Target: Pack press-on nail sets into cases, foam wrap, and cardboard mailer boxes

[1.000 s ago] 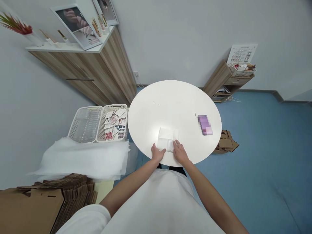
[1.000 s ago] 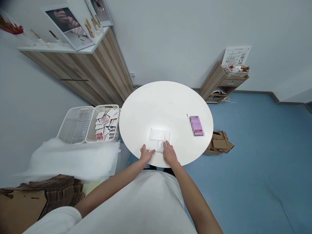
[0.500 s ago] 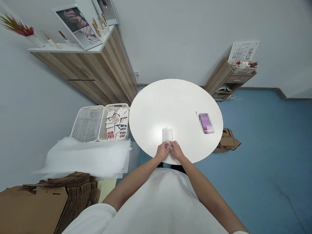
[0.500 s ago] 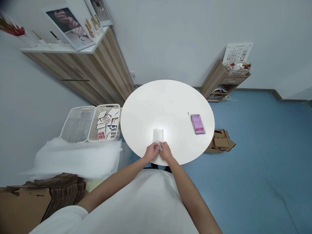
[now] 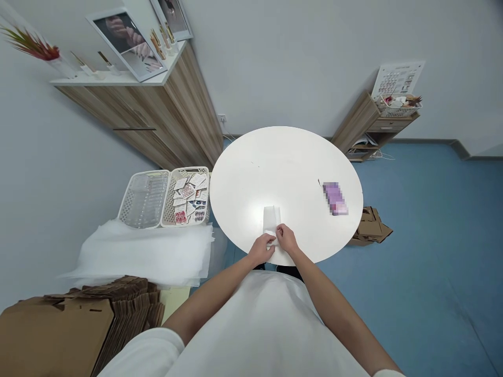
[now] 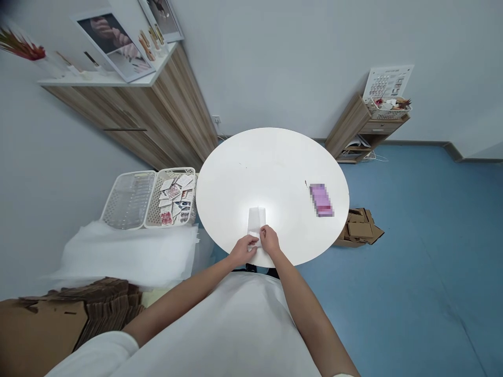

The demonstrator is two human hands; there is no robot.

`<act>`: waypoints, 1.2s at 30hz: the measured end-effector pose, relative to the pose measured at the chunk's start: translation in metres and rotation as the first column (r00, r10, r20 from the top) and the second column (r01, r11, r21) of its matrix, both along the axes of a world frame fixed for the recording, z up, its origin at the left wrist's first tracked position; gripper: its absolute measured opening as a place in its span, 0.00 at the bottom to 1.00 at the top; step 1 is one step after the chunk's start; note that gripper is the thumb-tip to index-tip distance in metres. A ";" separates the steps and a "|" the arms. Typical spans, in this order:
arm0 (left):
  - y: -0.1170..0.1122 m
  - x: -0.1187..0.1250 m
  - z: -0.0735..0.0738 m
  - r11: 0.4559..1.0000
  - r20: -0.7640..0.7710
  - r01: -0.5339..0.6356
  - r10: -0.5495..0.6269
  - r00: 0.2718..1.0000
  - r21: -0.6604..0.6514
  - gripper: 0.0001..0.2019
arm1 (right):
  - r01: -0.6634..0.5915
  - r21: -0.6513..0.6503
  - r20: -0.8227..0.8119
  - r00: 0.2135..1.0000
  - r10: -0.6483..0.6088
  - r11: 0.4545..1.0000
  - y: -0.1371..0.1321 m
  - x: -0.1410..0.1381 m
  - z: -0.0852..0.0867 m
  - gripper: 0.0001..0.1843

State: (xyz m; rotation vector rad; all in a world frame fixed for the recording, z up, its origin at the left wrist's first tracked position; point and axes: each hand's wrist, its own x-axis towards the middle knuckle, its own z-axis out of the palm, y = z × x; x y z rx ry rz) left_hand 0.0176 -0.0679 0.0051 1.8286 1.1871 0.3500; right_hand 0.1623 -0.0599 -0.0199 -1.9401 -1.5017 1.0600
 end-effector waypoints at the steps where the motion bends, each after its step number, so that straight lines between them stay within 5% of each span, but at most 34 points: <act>1: 0.002 -0.003 0.000 0.999 -0.015 -0.012 0.013 1.000 0.038 0.16 | -0.005 0.010 0.020 1.000 0.005 1.000 0.000 0.000 -0.001 0.09; 7: 0.017 -0.006 0.001 0.974 -0.154 0.144 -0.117 0.981 0.175 0.23 | -0.033 0.104 0.064 0.998 0.027 0.994 -0.010 0.002 -0.004 0.12; 11: 0.021 -0.004 0.002 0.967 -0.142 0.182 -0.157 0.977 0.181 0.23 | -0.194 0.237 0.211 0.967 0.145 0.952 -0.022 0.017 0.000 0.17; 17: 0.025 -0.005 -0.002 0.976 -0.067 0.177 -0.170 0.983 0.126 0.26 | -0.550 0.111 0.271 0.818 0.507 0.828 -0.021 0.029 0.000 0.42; 26: 0.016 -0.024 0.005 0.976 0.044 0.209 -0.207 0.977 -0.056 0.43 | -0.668 0.015 0.300 0.713 0.634 0.744 -0.028 0.023 0.017 0.36; 30: 0.021 -0.023 0.004 0.981 0.057 0.173 -0.169 0.984 -0.090 0.30 | -0.596 -0.042 0.089 0.797 0.597 0.802 -0.018 0.024 0.033 0.25; 33: 0.031 -0.017 0.001 0.994 0.045 0.081 -0.078 0.996 -0.071 0.20 | -0.484 -0.141 -0.011 0.873 0.488 0.863 -0.005 0.025 0.037 0.14; 36: 0.040 -0.012 -0.005 0.989 0.004 -0.040 0.041 0.999 -0.142 0.14 | -0.368 -0.189 -0.096 0.930 0.356 0.911 0.003 0.026 0.034 0.13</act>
